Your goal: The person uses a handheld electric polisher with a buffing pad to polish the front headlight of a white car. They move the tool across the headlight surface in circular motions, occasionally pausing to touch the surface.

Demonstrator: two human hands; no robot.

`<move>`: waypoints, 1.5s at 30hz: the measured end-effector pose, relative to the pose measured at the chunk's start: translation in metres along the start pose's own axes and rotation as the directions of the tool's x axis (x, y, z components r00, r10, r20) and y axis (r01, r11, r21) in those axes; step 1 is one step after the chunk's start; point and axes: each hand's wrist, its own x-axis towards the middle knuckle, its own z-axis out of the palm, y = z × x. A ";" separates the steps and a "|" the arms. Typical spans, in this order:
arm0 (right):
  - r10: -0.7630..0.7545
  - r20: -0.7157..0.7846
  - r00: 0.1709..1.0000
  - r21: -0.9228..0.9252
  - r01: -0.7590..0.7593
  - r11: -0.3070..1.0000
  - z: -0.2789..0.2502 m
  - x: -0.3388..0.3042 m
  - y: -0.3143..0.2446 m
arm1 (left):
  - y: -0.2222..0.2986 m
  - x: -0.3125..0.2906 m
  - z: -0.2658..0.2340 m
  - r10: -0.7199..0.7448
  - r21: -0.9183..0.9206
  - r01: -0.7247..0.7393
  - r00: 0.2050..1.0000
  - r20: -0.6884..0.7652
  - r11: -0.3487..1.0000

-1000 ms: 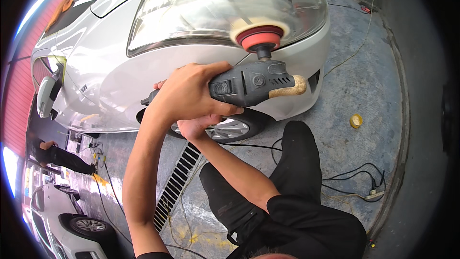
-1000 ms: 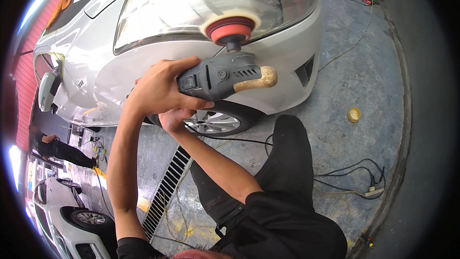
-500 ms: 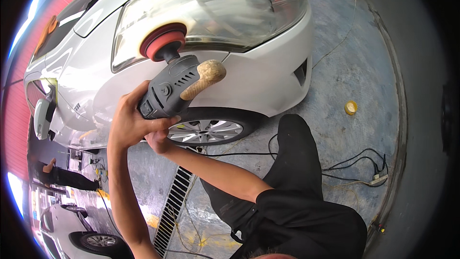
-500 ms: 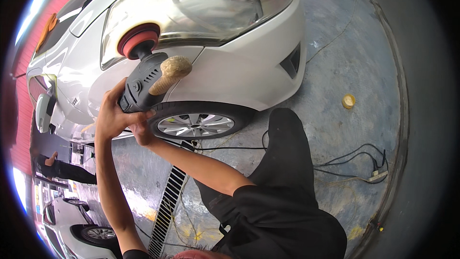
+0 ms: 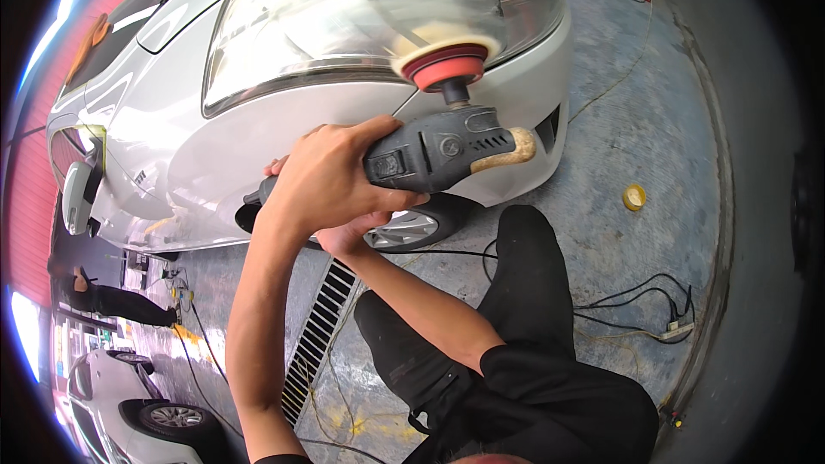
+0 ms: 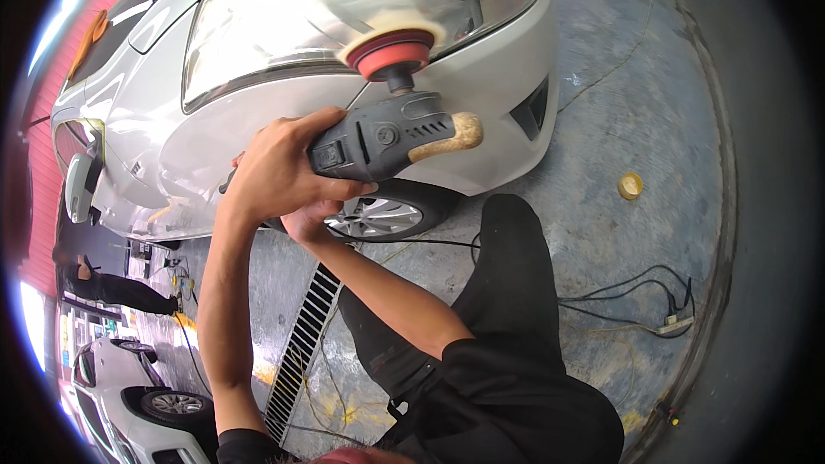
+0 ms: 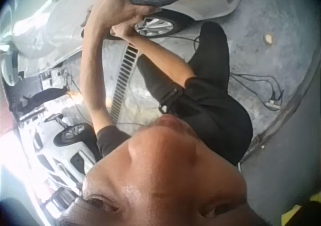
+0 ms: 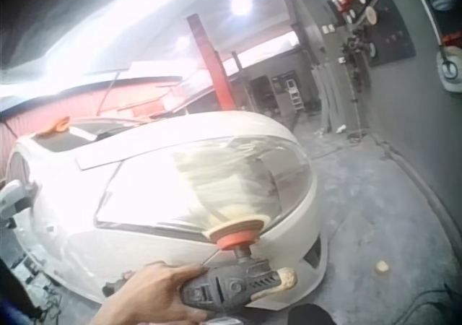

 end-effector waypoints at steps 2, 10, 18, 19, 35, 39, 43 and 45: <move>0.008 -0.012 1.000 -0.007 -0.009 1.000 0.002 0.000 -0.005 | 0.004 0.003 -0.001 -0.027 0.015 0.027 0.999 0.033 1.000; 0.048 -0.027 0.998 -0.028 -0.049 0.998 0.008 -0.006 0.000 | -0.002 -0.007 -0.008 -0.051 0.007 0.051 0.997 0.063 0.999; 0.112 -0.012 0.994 -0.042 -0.113 0.993 0.010 -0.012 0.014 | -0.010 -0.020 -0.023 -0.083 -0.026 0.083 0.996 0.019 0.996; 0.116 -0.011 0.993 -0.052 -0.116 0.992 0.008 -0.011 0.015 | -0.013 -0.021 -0.023 -0.072 -0.035 0.072 0.997 0.013 0.997; 0.213 0.288 0.934 -0.143 -0.178 0.974 0.014 -0.014 0.088 | -0.063 -0.075 -0.055 -0.205 -0.253 0.168 0.970 -0.127 0.953; 0.154 0.230 0.961 -0.142 -0.124 0.982 0.022 -0.016 0.076 | -0.044 -0.065 -0.050 -0.222 -0.301 0.195 0.973 -0.060 0.933; 0.108 0.142 0.984 -0.100 -0.094 0.991 0.010 -0.018 0.054 | -0.018 -0.037 -0.035 -0.121 -0.203 0.113 0.992 -0.024 0.973; 0.097 0.107 0.990 -0.083 -0.088 0.993 0.004 -0.015 0.043 | -0.011 -0.024 -0.029 -0.094 -0.135 0.094 0.996 0.005 0.986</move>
